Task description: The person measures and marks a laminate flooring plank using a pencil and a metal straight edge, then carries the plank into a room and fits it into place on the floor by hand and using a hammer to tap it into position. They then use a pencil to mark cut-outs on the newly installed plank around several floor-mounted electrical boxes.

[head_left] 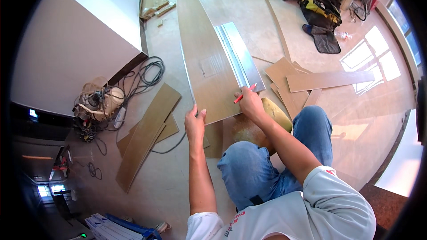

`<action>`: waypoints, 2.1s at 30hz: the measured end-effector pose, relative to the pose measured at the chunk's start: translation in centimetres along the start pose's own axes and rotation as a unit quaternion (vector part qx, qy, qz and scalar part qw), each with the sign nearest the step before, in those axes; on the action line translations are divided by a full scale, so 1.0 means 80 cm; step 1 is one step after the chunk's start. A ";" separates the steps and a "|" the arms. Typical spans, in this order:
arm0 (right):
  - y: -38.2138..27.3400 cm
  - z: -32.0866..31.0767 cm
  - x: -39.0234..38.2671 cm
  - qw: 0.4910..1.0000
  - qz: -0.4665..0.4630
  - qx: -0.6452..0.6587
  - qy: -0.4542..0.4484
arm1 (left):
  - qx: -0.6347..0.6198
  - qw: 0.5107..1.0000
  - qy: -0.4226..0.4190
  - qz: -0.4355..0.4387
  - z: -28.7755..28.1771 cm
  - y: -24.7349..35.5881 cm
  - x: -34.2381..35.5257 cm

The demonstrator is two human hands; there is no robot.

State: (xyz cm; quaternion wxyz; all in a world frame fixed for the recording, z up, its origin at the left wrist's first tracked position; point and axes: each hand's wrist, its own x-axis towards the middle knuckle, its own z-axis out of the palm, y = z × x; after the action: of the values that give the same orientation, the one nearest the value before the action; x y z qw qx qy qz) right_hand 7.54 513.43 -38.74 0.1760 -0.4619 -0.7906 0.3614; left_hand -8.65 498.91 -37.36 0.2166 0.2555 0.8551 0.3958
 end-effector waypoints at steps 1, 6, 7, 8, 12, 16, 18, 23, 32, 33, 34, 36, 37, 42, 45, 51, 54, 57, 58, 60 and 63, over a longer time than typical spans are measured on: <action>0.001 0.000 0.000 1.000 0.003 0.011 0.001 | -0.001 1.000 0.000 0.001 0.000 0.000 0.000; -0.005 0.000 0.005 1.000 -0.007 0.028 -0.001 | 0.073 0.994 0.040 0.070 -0.006 -0.027 0.014; -0.010 0.000 0.005 0.999 -0.005 0.032 -0.004 | 0.073 0.994 0.043 0.069 -0.012 -0.035 0.017; -0.006 -0.009 0.007 1.000 0.003 0.028 -0.002 | 0.015 1.000 -0.002 0.022 -0.011 -0.013 0.016; -0.018 -0.027 0.026 1.000 -0.002 -0.008 -0.025 | -0.080 0.991 -0.092 -0.059 -0.033 0.032 0.036; -0.065 -0.022 0.049 0.999 -0.036 0.019 -0.027 | -0.112 0.993 -0.020 0.033 -0.033 -0.011 0.111; -0.064 -0.027 0.059 0.999 -0.031 0.007 -0.032 | -0.153 0.986 -0.058 0.021 -0.033 0.008 0.113; -0.080 -0.007 0.075 0.998 -0.031 0.025 -0.052 | -0.180 0.980 -0.081 0.013 -0.052 0.005 0.129; -0.113 0.013 0.041 0.995 0.024 0.068 -0.064 | -0.142 0.988 -0.066 -0.008 -0.097 -0.004 0.099; -0.116 0.014 0.033 0.996 0.001 0.047 -0.070 | -0.153 0.986 -0.060 0.015 -0.104 -0.016 0.097; -0.121 0.016 0.030 0.997 0.006 0.050 -0.065 | -0.164 0.984 -0.055 0.039 -0.110 -0.025 0.099; -0.138 0.020 0.026 0.996 0.006 0.053 -0.077 | -0.148 0.988 -0.033 0.014 -0.125 -0.021 0.102; -0.144 0.025 0.029 0.996 0.016 0.057 -0.072 | -0.138 0.990 -0.005 -0.012 -0.129 -0.017 0.104; -0.156 0.037 0.031 0.996 0.011 0.078 -0.038 | -0.094 0.990 -0.092 -0.049 -0.151 0.030 0.096; -0.154 0.035 0.014 0.994 0.019 0.099 -0.039 | -0.087 0.995 -0.043 -0.031 -0.147 0.009 0.099; -0.115 0.030 0.017 0.995 0.042 0.069 -0.049 | -0.130 0.989 -0.066 0.003 -0.106 0.010 0.082; -0.103 0.040 0.015 0.994 0.026 0.092 -0.046 | -0.130 0.990 -0.051 0.011 -0.102 -0.002 0.083; -0.089 0.047 0.016 0.995 0.007 0.098 -0.029 | -0.127 0.991 -0.033 0.029 -0.091 -0.007 0.082; -0.085 0.050 0.016 0.995 0.006 0.096 -0.032 | -0.113 0.993 -0.030 0.027 -0.089 -0.006 0.081; -0.084 0.055 0.012 0.995 -0.019 0.102 -0.012 | -0.112 0.993 -0.024 0.030 -0.091 -0.021 0.086; -0.079 0.059 0.011 0.994 -0.017 0.108 -0.006 | -0.107 0.994 -0.021 0.018 -0.085 -0.027 0.084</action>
State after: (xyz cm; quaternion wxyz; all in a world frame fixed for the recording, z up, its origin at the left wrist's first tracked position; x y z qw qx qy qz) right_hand 0.38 510.24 -37.36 0.2265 -0.4245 -0.7559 0.4440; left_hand -18.33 497.95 -36.11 0.2536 0.2547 0.7981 0.4836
